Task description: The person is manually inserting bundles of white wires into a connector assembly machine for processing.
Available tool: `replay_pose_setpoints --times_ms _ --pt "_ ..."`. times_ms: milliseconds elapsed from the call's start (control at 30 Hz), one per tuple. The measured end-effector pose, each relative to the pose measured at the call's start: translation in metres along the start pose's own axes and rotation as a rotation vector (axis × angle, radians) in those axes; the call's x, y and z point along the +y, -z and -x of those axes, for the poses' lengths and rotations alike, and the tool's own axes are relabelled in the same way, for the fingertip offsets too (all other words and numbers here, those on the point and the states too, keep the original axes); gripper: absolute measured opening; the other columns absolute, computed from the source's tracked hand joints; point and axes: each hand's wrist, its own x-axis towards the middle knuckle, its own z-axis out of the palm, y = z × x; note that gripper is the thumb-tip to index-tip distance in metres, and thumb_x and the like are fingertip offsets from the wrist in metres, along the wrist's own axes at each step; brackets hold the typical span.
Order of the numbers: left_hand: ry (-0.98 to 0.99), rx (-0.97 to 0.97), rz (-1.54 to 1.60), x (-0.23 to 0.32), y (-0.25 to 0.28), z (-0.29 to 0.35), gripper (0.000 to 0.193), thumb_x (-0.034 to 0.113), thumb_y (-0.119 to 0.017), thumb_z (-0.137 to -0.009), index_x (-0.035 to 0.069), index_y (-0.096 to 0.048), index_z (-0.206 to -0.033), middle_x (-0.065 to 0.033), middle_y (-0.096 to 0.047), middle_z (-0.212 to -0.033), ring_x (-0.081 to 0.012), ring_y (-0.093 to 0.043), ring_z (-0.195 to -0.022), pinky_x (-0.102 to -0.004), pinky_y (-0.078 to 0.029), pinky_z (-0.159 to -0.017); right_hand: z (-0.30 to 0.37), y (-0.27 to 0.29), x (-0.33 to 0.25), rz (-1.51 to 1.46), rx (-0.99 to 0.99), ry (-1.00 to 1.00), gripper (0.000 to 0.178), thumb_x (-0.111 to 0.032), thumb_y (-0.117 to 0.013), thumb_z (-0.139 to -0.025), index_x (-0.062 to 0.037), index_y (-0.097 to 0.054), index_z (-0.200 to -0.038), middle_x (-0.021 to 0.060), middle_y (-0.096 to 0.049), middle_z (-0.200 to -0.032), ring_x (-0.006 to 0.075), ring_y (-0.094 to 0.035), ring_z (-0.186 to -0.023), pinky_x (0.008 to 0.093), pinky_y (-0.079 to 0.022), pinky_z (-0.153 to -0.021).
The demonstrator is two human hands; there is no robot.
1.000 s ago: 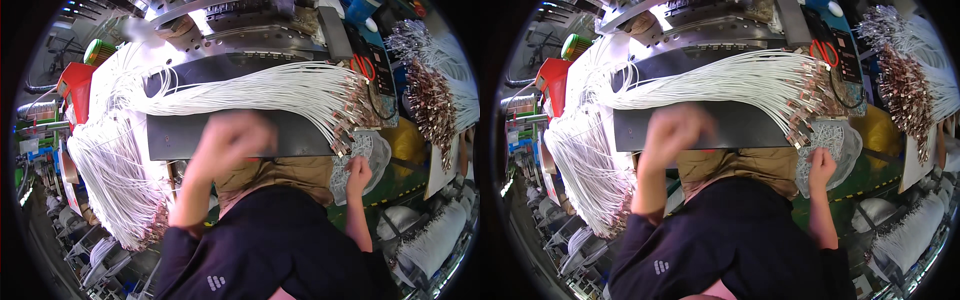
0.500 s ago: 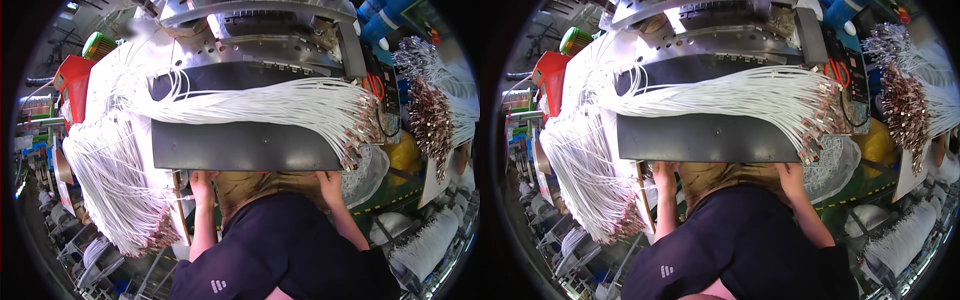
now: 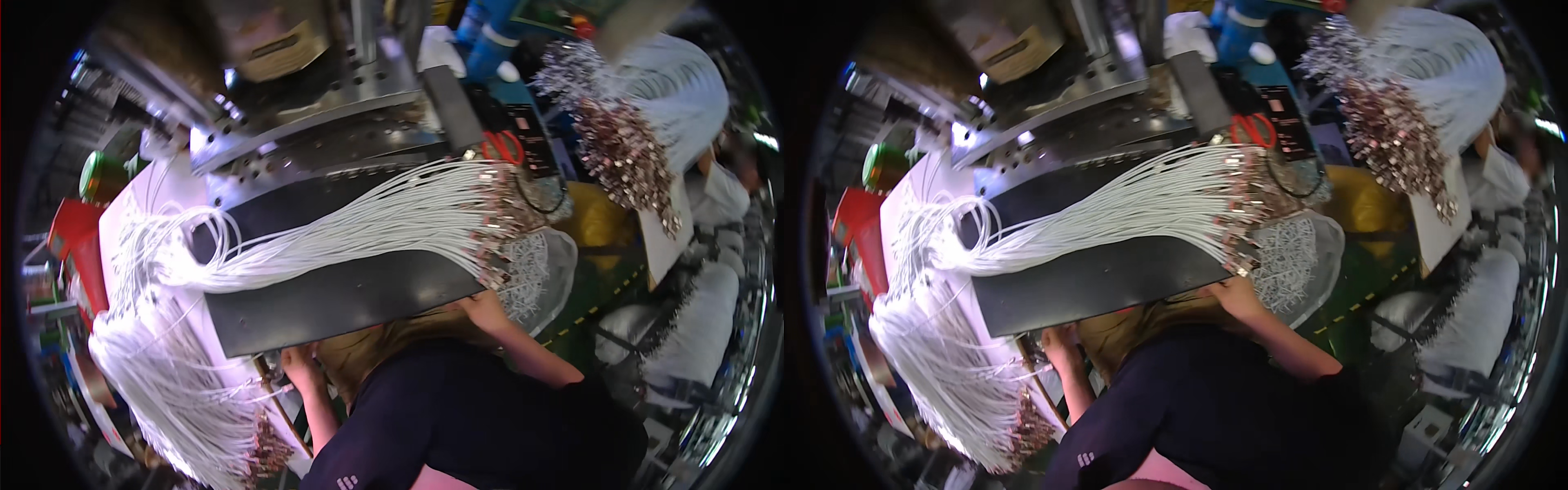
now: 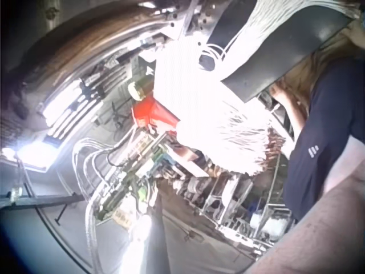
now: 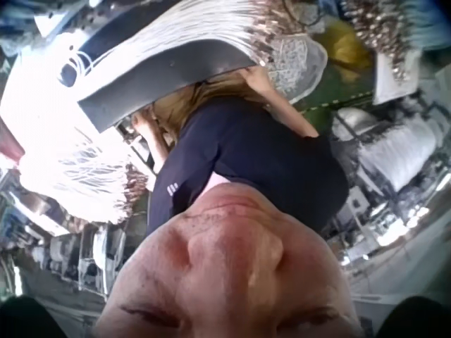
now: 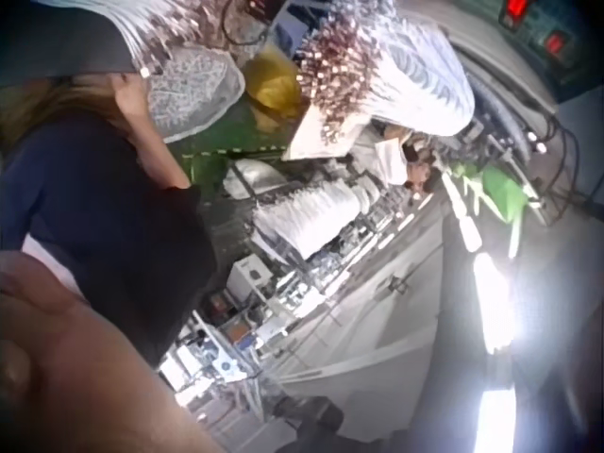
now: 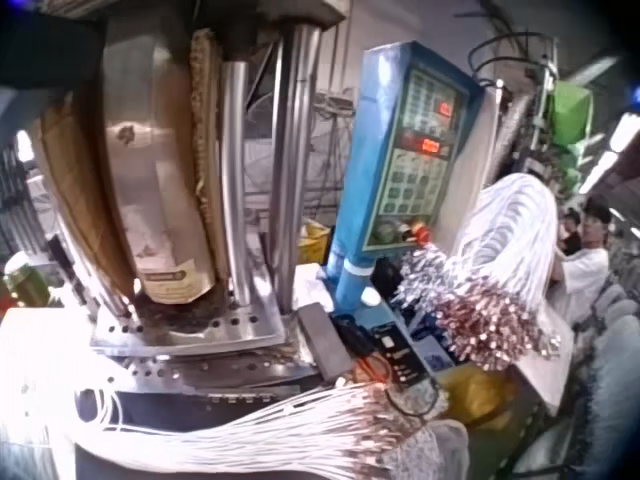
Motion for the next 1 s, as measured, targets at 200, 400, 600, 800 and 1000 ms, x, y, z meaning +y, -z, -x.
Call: replay_pose_setpoints --times_ms 200,400,600,800,1000 --pt "-0.062 0.021 -0.1 -0.005 -0.003 -0.006 0.021 0.019 -0.057 -0.099 0.002 -0.063 -0.087 -0.0011 -0.063 -0.084 -0.0108 -0.058 -0.079 -0.0263 -0.051 -0.071 0.001 0.004 -0.006 0.129 -0.025 0.027 0.02 -0.022 -0.063 -0.09 -0.0099 -0.079 -0.086 0.0036 -0.075 -0.079 0.0172 -0.072 -0.076 0.0301 -0.055 -0.072" --pt "-0.074 0.029 -0.049 -0.004 -0.008 -0.005 0.027 0.028 -0.055 -0.103 0.004 -0.062 -0.091 -0.003 -0.065 -0.08 -0.0158 -0.06 -0.072 -0.028 -0.049 -0.067 -0.001 -0.001 0.013 0.158 -0.003 0.089 0.025 -0.029 -0.063 -0.09 -0.0109 -0.079 -0.083 0.0028 -0.074 -0.076 0.0196 -0.071 -0.074 0.0305 -0.055 -0.074" --pt "-0.037 -0.406 -0.452 -0.004 -0.039 0.041 0.023 0.011 -0.054 -0.097 0.0 -0.064 -0.08 -0.0085 -0.067 -0.077 -0.0191 -0.06 -0.063 -0.0292 -0.048 -0.061 0.014 -0.002 -0.039 0.351 -0.421 0.21 0.035 -0.039 -0.062 -0.093 -0.0078 -0.074 -0.102 0.008 -0.074 -0.096 0.0236 -0.07 -0.09 0.0336 -0.054 -0.082" --pt "-0.996 -0.567 -0.706 0.137 -0.143 0.036 0.015 0.008 -0.058 -0.094 -0.002 -0.066 -0.085 -0.0138 -0.067 -0.084 -0.0238 -0.064 -0.074 -0.0332 -0.049 -0.067 0.02 0.016 -0.171 0.03 -0.671 0.56 0.039 -0.039 -0.065 -0.093 -0.0081 -0.068 -0.116 0.0126 -0.07 -0.11 0.0315 -0.066 -0.101 0.0397 -0.051 -0.089" --pt "-1.249 -0.303 -1.327 0.179 -0.17 -0.067 0.023 0.023 -0.057 -0.097 0.002 -0.067 -0.1 -0.0149 -0.068 -0.097 -0.0371 -0.063 -0.094 -0.0432 -0.049 -0.082 -0.1 0.001 -0.207 0.611 -0.016 1.074 0.043 -0.041 -0.066 -0.09 -0.0058 -0.067 -0.114 0.0117 -0.064 -0.11 0.0313 -0.057 -0.109 0.0424 -0.044 -0.095"
